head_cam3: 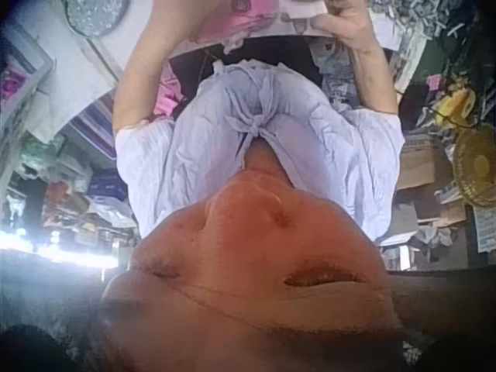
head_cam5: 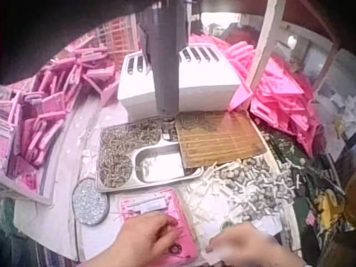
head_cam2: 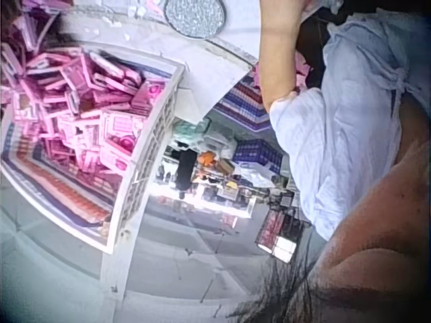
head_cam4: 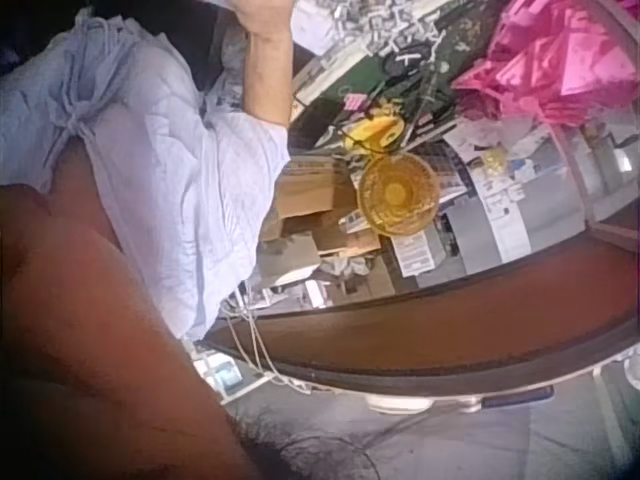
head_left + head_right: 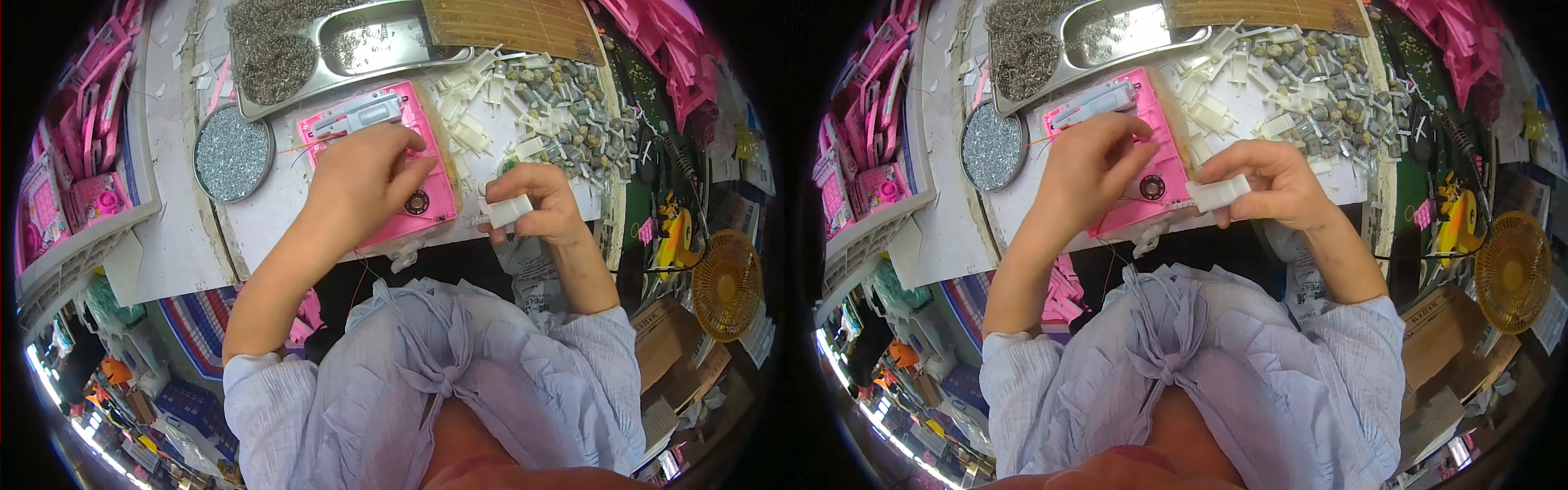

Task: Assembling the internal components and outer casing of a toy piggy bank using a soldering iron and electric screwdriver.

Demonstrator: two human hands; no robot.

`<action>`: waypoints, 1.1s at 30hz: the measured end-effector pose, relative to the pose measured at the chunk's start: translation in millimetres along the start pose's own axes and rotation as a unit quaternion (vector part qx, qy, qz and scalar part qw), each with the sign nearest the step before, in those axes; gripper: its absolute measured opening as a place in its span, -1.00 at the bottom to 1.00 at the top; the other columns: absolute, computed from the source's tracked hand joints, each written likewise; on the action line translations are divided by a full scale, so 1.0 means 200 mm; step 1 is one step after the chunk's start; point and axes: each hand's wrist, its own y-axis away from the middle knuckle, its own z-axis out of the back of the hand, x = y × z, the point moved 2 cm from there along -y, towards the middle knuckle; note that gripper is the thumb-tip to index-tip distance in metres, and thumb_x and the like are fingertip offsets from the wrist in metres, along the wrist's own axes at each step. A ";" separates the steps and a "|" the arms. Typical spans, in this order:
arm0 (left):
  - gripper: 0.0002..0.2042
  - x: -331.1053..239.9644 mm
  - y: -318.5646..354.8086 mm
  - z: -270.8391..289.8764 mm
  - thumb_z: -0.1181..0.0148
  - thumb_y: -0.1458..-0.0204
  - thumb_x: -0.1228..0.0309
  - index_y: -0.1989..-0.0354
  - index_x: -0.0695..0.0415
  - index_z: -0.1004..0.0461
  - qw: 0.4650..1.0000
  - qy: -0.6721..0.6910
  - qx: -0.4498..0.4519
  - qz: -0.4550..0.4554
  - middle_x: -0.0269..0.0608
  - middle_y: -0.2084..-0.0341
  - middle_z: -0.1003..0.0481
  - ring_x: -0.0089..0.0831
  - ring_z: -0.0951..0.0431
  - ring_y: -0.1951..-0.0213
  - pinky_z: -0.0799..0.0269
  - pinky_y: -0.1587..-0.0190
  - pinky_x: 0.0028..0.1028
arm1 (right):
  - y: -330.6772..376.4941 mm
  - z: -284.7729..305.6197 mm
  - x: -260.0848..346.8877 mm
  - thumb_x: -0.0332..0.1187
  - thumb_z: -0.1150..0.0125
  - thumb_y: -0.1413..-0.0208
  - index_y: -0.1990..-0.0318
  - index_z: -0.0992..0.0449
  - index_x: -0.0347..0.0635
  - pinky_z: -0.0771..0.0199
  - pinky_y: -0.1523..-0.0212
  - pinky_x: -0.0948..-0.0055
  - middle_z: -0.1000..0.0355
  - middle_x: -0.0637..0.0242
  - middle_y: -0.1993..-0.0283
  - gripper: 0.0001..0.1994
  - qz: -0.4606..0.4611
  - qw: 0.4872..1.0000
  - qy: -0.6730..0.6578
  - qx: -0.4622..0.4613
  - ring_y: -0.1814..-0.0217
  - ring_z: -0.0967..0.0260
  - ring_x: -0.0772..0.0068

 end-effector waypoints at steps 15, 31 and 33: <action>-0.89 0.03 -0.02 -0.10 -0.34 -0.03 0.43 0.34 0.21 -0.60 0.992 -0.083 -0.095 0.013 -0.20 0.46 -0.58 -0.38 -0.59 0.46 -0.47 0.37 -0.42 | -0.03 0.03 0.06 -0.37 -0.38 -0.12 0.01 -0.51 -0.36 -0.52 0.16 0.52 -0.59 0.07 0.10 -0.66 -0.019 0.981 0.153 -0.116 0.15 -0.56 0.39; -0.97 0.20 0.21 -0.10 -0.28 -0.07 0.65 0.33 0.31 -0.57 0.954 0.057 -0.280 -0.086 -0.14 0.36 -0.53 -0.41 -0.50 0.32 -0.39 0.26 -0.51 | -0.36 -0.10 0.08 -0.38 -0.49 0.20 0.20 -0.57 -0.09 -0.44 0.10 0.24 -0.46 0.34 0.17 -0.67 0.234 0.687 0.686 0.056 0.08 -0.36 0.16; -0.94 0.23 0.20 -0.11 -0.33 -0.03 0.62 0.34 0.25 -0.59 0.949 0.030 -0.292 -0.115 -0.17 0.35 -0.53 -0.43 -0.49 0.37 -0.38 0.37 -0.51 | -0.38 -0.08 0.08 -0.37 -0.48 0.21 0.21 -0.57 -0.10 -0.45 0.09 0.22 -0.46 0.34 0.16 -0.67 0.247 0.685 0.680 0.084 0.06 -0.37 0.15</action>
